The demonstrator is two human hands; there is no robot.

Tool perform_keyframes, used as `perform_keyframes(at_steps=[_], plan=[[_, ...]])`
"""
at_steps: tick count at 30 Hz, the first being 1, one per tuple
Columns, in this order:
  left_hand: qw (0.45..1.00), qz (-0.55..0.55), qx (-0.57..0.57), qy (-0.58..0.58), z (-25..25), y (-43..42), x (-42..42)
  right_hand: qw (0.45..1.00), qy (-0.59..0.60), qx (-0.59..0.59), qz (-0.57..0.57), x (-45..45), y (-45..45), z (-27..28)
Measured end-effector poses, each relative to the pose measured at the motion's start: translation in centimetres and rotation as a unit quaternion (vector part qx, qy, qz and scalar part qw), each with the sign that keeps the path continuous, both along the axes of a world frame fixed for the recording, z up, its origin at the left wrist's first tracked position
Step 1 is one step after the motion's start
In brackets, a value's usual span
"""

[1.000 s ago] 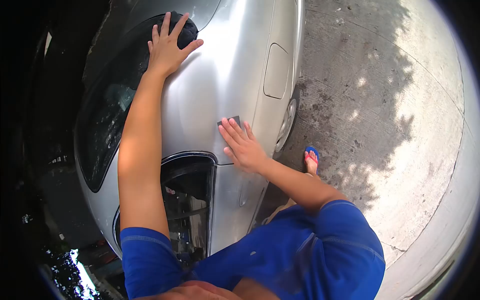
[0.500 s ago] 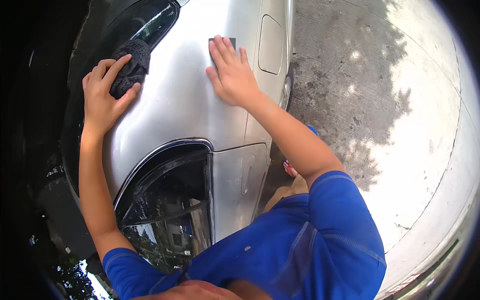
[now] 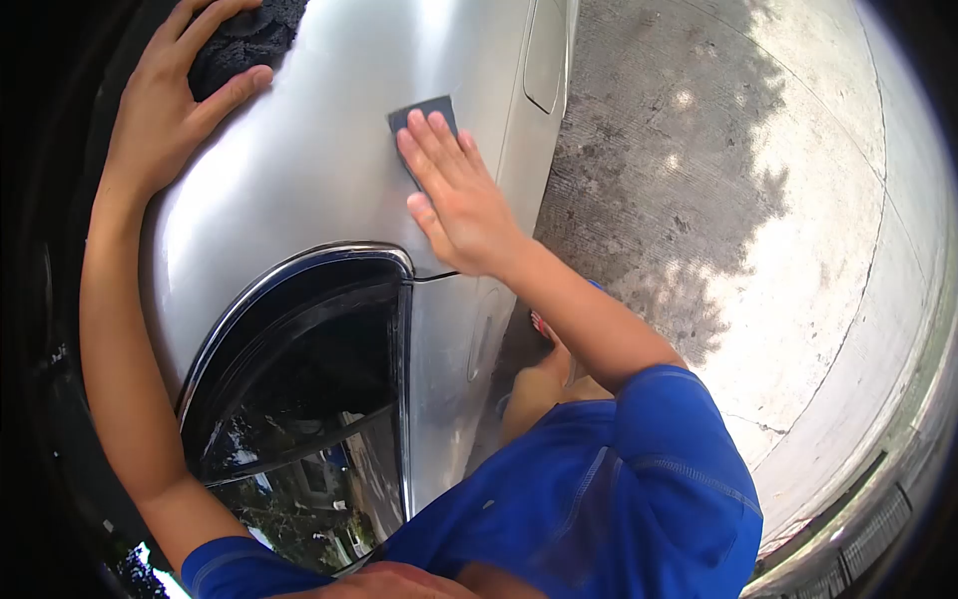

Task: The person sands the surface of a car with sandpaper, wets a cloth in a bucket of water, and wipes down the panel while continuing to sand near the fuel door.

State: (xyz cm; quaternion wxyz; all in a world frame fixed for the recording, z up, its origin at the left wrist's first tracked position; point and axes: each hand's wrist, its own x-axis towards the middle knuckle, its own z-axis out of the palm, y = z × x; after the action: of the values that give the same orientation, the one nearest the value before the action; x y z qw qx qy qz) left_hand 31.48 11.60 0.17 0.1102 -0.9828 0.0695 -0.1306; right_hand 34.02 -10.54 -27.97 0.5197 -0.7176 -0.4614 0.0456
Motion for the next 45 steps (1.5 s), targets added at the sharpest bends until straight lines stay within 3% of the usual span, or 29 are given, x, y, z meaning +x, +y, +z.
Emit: perform_keyframes(at_steps=[1,4,7,11,14,15,16,18,20,23,25,27,29,32,34,37,39,40,43,45], plan=[[1.0,0.001,-0.008,-0.001,-0.5,0.1,0.4,0.997,0.062,-0.001,0.051,-4.9,-2.2,-0.6],[1.0,0.0,-0.011,-0.014,-1.5,0.3,1.0,0.991,0.024,-0.106,0.079,-6.0,-4.3,-0.1],[0.999,-0.001,0.037,0.012,-2.0,1.1,-0.2,0.993,-0.045,-0.087,-0.063,1.1,0.7,0.9],[0.992,0.007,0.122,0.034,-0.9,5.8,0.3,0.996,0.021,-0.031,0.078,-10.3,-5.5,-4.9],[0.981,0.031,0.189,0.011,-1.4,5.0,0.4,0.999,0.017,-0.001,-0.031,-3.2,-2.1,-5.0],[0.978,0.035,0.207,0.005,-1.6,4.8,0.5,0.996,0.029,0.008,-0.083,2.8,0.6,-3.5],[0.981,0.037,0.192,0.014,-1.4,5.3,0.7,0.997,0.053,-0.016,-0.058,10.0,2.1,-2.2],[0.981,0.067,0.181,0.029,-1.6,5.0,0.5,0.996,0.074,-0.022,-0.049,12.8,2.3,-2.2],[0.98,0.069,0.182,0.029,-1.4,4.8,0.8,0.994,0.062,0.014,-0.09,5.8,0.7,-4.4],[0.978,0.065,0.198,0.006,-1.4,5.0,0.6,0.996,0.09,-0.021,0.017,-8.4,-4.8,-7.1],[0.979,0.061,0.195,0.015,-1.4,4.9,0.7,0.994,0.101,-0.006,-0.051,-3.4,-2.7,-6.5],[0.982,0.067,0.178,0.022,-1.5,4.9,0.6,0.987,0.109,-0.001,-0.121,10.6,1.9,-4.6],[0.981,0.072,0.18,0.021,-1.4,4.7,0.9,0.975,0.073,0.052,-0.204,19.1,6.2,-6.7],[0.985,0.077,0.155,0.03,-1.3,4.1,1.0,0.995,0.061,-0.008,-0.079,6.8,0.1,-5.2],[0.983,0.091,0.155,0.033,-1.3,3.8,0.9,0.997,0.078,0.001,0.02,-8.8,-4.2,-8.7],[0.985,0.075,0.153,0.027,-1.3,3.8,1.0,0.998,0.061,-0.031,-0.004,-4.8,-3.0,-6.0],[0.988,0.07,0.133,0.039,-1.2,3.6,1.0,0.987,0.098,0.012,-0.126,9.6,1.8,-5.5],[0.989,0.074,0.128,0.025,-1.1,3.5,1.0,0.987,0.116,0.021,-0.109,15.6,2.8,-2.8],[0.988,0.079,0.127,0.022,-1.4,3.5,1.0,0.988,0.086,0.033,-0.127,13.3,2.9,-4.6],[0.989,0.085,0.121,0.022,-1.3,3.2,1.1,0.995,0.077,0.036,-0.045,-0.2,-1.1,-6.4]])
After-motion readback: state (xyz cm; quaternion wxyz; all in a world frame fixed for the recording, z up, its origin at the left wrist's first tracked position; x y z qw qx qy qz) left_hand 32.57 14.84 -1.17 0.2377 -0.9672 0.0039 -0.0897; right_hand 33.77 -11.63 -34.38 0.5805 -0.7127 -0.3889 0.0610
